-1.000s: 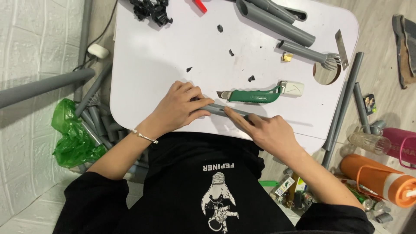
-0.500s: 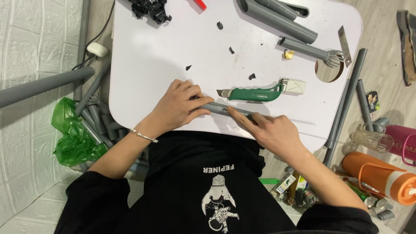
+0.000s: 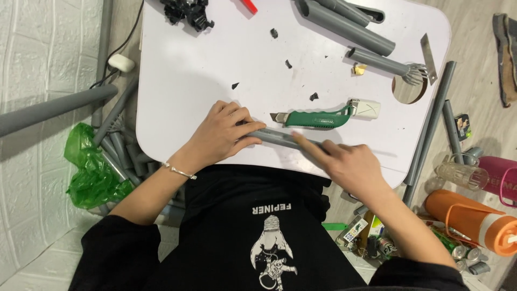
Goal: Modifying a PVC pipe by scraping its surface with a utility knife and heating it with a lighter
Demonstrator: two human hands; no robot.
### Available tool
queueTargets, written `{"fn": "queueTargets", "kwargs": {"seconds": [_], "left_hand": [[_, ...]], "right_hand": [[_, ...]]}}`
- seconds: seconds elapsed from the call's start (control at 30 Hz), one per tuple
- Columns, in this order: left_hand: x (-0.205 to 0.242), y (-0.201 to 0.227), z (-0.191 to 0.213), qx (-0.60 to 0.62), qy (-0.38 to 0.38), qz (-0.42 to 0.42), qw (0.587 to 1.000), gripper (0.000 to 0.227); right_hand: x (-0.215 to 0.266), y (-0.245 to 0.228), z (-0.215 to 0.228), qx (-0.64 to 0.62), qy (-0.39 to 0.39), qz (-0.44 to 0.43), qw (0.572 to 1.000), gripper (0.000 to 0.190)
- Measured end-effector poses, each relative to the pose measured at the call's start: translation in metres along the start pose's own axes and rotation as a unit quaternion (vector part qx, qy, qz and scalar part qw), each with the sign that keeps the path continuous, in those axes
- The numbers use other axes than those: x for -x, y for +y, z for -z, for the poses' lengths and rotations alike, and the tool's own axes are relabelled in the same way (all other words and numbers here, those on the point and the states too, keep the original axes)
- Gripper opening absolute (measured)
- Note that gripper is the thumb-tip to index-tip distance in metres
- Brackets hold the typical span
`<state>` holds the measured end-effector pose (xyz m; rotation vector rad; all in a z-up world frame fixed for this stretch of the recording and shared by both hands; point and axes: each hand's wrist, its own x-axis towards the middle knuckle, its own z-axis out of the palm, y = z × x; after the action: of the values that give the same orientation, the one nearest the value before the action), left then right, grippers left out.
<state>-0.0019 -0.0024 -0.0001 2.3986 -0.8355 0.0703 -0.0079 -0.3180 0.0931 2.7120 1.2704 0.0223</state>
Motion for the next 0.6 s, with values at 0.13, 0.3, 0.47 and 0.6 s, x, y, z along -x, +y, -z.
{"fn": "queueTargets", "kwargs": {"seconds": [0.13, 0.3, 0.47, 0.6], "left_hand": [[-0.001, 0.002, 0.003, 0.010, -0.008, 0.014, 1.000, 0.032], [-0.006, 0.014, 0.017, 0.003, -0.026, 0.018, 0.999, 0.035], [-0.007, 0.016, -0.004, -0.018, 0.017, -0.054, 0.998, 0.037], [-0.011, 0.050, 0.035, 0.036, 0.092, -0.091, 0.991, 0.032]], "right_hand": [[0.030, 0.023, -0.021, -0.028, -0.003, -0.086, 0.996, 0.063], [0.046, 0.031, -0.032, -0.122, 0.080, -0.202, 0.968, 0.062], [0.049, 0.027, -0.050, -0.184, 0.145, -0.235, 0.943, 0.053], [0.058, 0.033, -0.068, -0.226, 0.201, -0.275, 0.912, 0.052]]}}
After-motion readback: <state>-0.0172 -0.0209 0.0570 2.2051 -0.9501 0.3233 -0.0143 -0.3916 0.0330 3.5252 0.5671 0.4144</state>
